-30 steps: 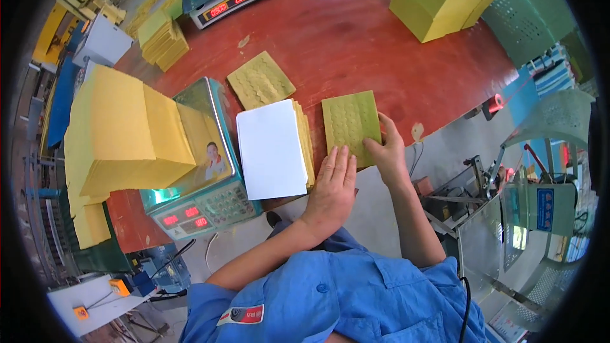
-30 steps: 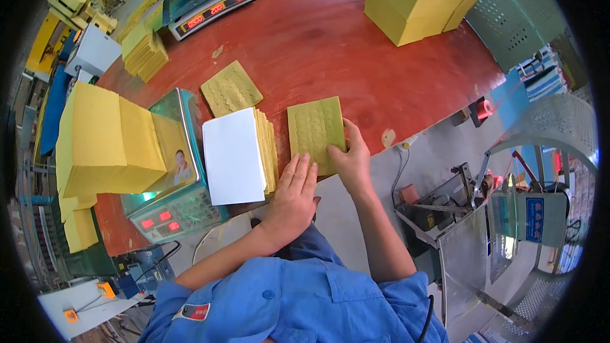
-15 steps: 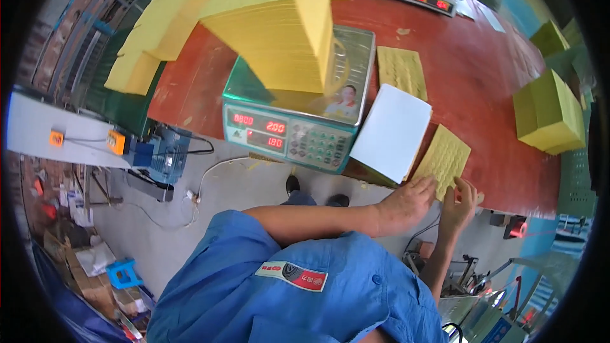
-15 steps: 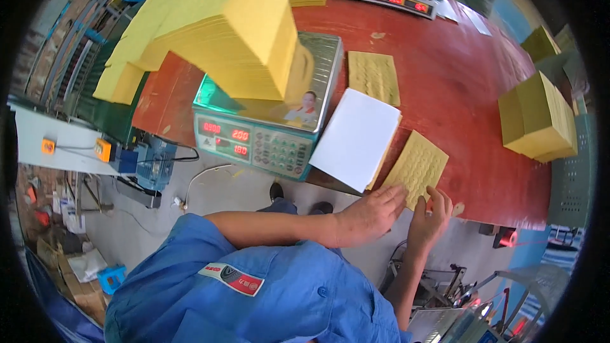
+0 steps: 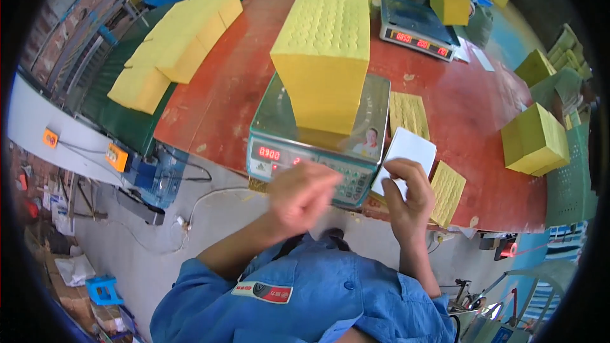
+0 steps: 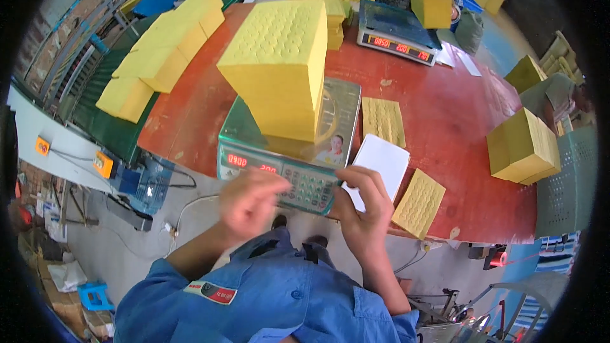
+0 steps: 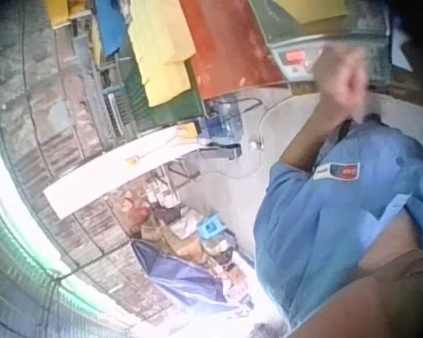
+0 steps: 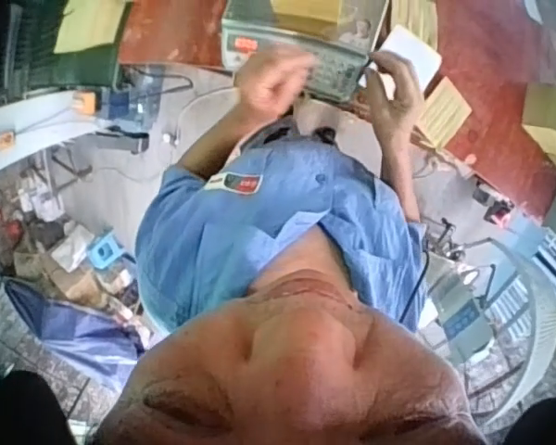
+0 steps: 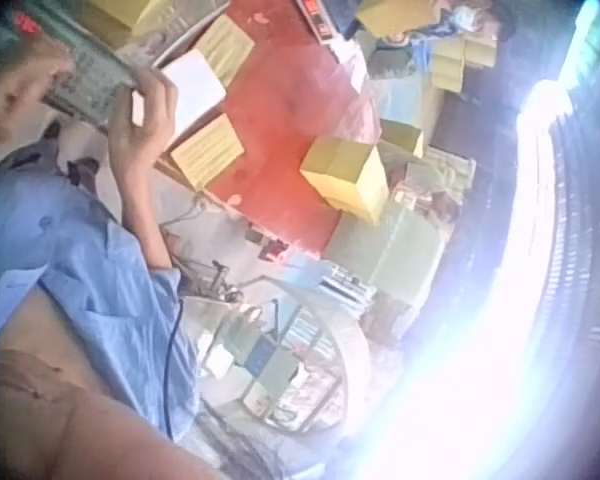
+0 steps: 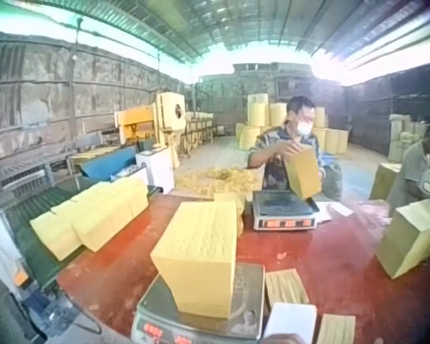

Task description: The person is weighing stacks of yellow textured sheets on an electronic scale in a manufacturing setting.

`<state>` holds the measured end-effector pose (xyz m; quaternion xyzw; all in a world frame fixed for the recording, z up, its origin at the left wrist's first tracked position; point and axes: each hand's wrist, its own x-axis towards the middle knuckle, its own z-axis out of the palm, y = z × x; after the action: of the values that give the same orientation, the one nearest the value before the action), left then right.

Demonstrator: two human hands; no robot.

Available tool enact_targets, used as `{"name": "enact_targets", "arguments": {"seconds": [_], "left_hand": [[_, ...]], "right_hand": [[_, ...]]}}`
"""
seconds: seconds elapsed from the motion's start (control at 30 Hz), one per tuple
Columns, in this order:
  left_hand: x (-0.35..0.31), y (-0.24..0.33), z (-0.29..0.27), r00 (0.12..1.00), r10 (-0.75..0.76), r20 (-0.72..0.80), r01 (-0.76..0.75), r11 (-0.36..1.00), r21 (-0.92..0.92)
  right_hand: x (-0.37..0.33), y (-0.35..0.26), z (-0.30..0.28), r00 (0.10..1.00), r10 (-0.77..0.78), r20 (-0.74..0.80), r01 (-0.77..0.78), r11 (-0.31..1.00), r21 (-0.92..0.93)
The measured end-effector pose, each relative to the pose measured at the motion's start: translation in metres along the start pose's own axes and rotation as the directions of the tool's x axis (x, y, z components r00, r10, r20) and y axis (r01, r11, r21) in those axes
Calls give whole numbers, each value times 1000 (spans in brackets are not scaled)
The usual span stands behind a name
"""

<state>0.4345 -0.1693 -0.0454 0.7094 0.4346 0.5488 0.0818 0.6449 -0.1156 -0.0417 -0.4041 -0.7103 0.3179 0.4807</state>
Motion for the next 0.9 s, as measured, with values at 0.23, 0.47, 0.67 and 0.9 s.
{"name": "enact_targets", "arguments": {"seconds": [0.23,0.47,0.67,0.9], "left_hand": [[66,-95,-70,925,-348,-155,273,890,-366],[140,-121,-55,799,-470,375,521,230,-822],[152,-109,-69,706,-507,496,656,203,-727],[132,-106,-108,652,-398,645,741,151,-655]], "right_hand": [[90,44,86,951,278,-135,-184,860,476],[171,104,128,912,398,94,-315,535,784],[147,87,139,934,357,1,-269,703,658],[80,39,159,849,352,-394,-158,881,445]]}}
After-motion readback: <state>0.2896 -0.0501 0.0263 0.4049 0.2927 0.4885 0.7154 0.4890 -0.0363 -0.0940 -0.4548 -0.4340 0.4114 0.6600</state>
